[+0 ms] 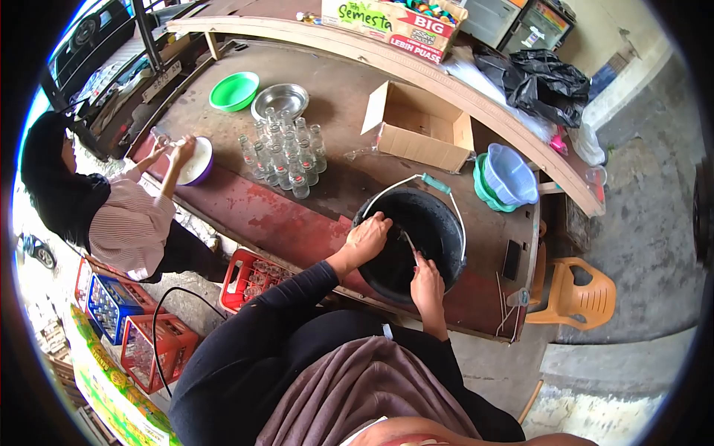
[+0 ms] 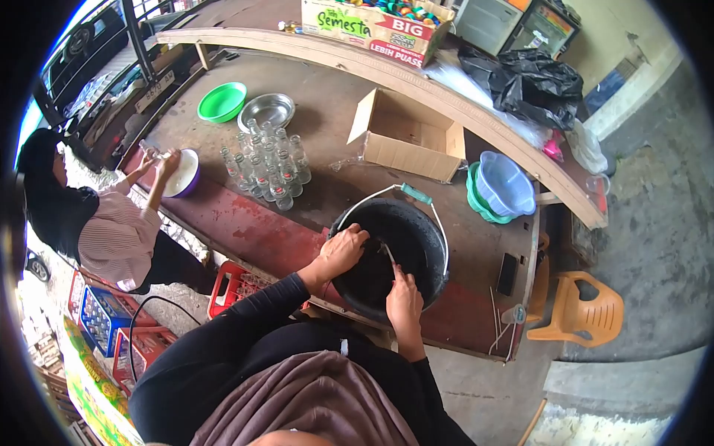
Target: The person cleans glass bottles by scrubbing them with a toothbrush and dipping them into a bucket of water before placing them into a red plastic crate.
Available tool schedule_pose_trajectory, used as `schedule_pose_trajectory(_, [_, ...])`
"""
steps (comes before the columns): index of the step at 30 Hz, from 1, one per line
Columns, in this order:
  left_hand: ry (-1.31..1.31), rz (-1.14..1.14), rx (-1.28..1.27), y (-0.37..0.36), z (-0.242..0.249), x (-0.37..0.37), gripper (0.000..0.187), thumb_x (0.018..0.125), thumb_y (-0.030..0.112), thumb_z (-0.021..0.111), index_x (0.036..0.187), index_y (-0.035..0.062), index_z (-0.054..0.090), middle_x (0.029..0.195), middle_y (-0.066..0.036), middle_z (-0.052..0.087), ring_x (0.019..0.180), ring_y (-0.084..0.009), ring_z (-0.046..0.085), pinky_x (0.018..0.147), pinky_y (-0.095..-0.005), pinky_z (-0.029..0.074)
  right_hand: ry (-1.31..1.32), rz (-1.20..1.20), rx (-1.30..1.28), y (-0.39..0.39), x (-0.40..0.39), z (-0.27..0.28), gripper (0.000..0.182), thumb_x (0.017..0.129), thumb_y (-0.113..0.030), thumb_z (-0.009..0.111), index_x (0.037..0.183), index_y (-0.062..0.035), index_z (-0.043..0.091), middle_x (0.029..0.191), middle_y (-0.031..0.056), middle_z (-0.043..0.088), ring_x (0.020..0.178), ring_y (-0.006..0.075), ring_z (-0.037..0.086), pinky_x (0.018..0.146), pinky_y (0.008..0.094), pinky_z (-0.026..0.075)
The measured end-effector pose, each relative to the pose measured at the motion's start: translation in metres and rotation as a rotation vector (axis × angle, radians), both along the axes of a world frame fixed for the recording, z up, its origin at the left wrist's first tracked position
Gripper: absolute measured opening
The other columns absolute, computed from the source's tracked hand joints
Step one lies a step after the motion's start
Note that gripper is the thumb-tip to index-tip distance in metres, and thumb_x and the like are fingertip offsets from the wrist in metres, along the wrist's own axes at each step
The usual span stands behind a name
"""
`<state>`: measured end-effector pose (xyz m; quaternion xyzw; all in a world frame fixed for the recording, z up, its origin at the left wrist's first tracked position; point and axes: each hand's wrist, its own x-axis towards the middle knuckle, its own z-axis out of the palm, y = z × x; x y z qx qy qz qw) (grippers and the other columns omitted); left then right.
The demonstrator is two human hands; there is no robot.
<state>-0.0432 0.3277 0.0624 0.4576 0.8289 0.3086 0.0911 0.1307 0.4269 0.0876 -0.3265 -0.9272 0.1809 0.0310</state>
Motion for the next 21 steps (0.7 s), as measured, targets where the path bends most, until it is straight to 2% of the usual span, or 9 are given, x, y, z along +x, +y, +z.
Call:
schedule_pose_trajectory(4, [0.091,-0.049,0.122,0.0,-0.009,-0.003,0.03,0.078,-0.005,0.057,0.106,0.0026,0.064,0.103,-0.017,0.06,0.094,-0.0364,0.065,0.082,-0.0447,0.052,0.104,0.045,0.002,-0.003,-0.007,0.014,0.038,0.094,-0.01,0.055,0.132,-0.0128,0.058,0.107,0.0162,0.062,0.095,0.0386,0.064,0.079,0.0475,0.051])
schedule_pose_trajectory(8, [0.094,-0.017,0.131,0.0,-0.012,-0.002,0.029,0.078,-0.005,0.056,0.106,0.0017,0.063,0.101,-0.018,0.06,0.092,-0.0373,0.065,0.08,-0.045,0.052,0.057,0.055,0.003,-0.004,-0.005,0.008,0.039,0.093,-0.011,0.056,0.131,-0.013,0.058,0.106,0.0159,0.063,0.095,0.0386,0.064,0.079,0.047,0.052])
schedule_pose_trajectory(10, [0.041,0.011,-0.033,0.0,0.0,0.001,0.023,0.082,0.003,0.06,0.105,0.0004,0.061,0.098,-0.02,0.062,0.088,-0.0388,0.066,0.077,-0.0458,0.053,-0.077,0.054,0.032,0.011,-0.002,-0.003,0.04,0.092,-0.01,0.056,0.132,-0.0138,0.058,0.105,0.0157,0.063,0.093,0.0391,0.064,0.079,0.0476,0.052])
schedule_pose_trajectory(12, [0.064,0.004,0.014,0.001,-0.007,-0.004,0.021,0.083,0.009,0.064,0.102,0.0011,0.06,0.097,-0.02,0.062,0.087,-0.0389,0.067,0.075,-0.0467,0.055,-0.093,0.059,0.025,0.011,0.001,-0.002,0.04,0.092,-0.009,0.056,0.132,-0.014,0.058,0.105,0.0157,0.063,0.093,0.0394,0.063,0.078,0.048,0.051])
schedule_pose_trajectory(14, [0.063,0.029,0.041,0.008,-0.01,-0.004,0.028,0.085,0.024,0.071,0.098,0.0026,0.058,0.095,-0.021,0.063,0.086,-0.0387,0.067,0.072,-0.0461,0.056,0.19,0.092,0.011,-0.008,-0.001,0.013,0.039,0.093,-0.01,0.055,0.132,-0.0145,0.057,0.104,0.0158,0.062,0.092,0.0397,0.063,0.077,0.0486,0.051])
schedule_pose_trajectory(15, [0.07,0.044,0.05,0.009,-0.009,-0.004,0.026,0.086,0.023,0.069,0.097,0.0027,0.057,0.092,-0.02,0.063,0.087,-0.039,0.067,0.073,-0.0461,0.056,0.265,0.127,0.045,-0.012,0.0,0.011,0.039,0.093,-0.01,0.053,0.132,-0.013,0.056,0.101,0.0153,0.061,0.083,0.0395,0.065,0.072,0.0495,0.052])
schedule_pose_trajectory(17, [0.049,0.024,0.034,0.007,-0.008,-0.004,0.021,0.086,0.018,0.066,0.096,0.0027,0.057,0.094,-0.02,0.062,0.086,-0.0396,0.067,0.073,-0.0473,0.056,0.214,0.127,0.084,-0.008,0.001,0.001,0.038,0.094,-0.011,0.052,0.132,-0.0129,0.056,0.1,0.0151,0.061,0.083,0.0398,0.065,0.071,0.0498,0.052])
schedule_pose_trajectory(19, [0.095,0.0,0.098,0.006,-0.014,-0.006,0.014,0.086,0.01,0.061,0.097,0.0032,0.056,0.095,-0.02,0.061,0.085,-0.04,0.067,0.073,-0.0482,0.056,0.026,0.081,0.117,0.004,0.003,-0.012,0.038,0.094,-0.01,0.051,0.131,-0.0126,0.057,0.101,0.0155,0.061,0.082,0.0406,0.065,0.071,0.0501,0.052])
schedule_pose_trajectory(21, [0.117,0.007,0.137,0.007,-0.017,-0.008,0.016,0.083,0.001,0.056,0.099,0.002,0.055,0.096,-0.022,0.06,0.086,-0.0396,0.065,0.075,-0.0469,0.055,0.035,0.059,0.08,0.002,0.004,-0.008,0.037,0.094,-0.009,0.05,0.131,-0.0122,0.057,0.101,0.0161,0.06,0.081,0.0407,0.065,0.07,0.0498,0.053])
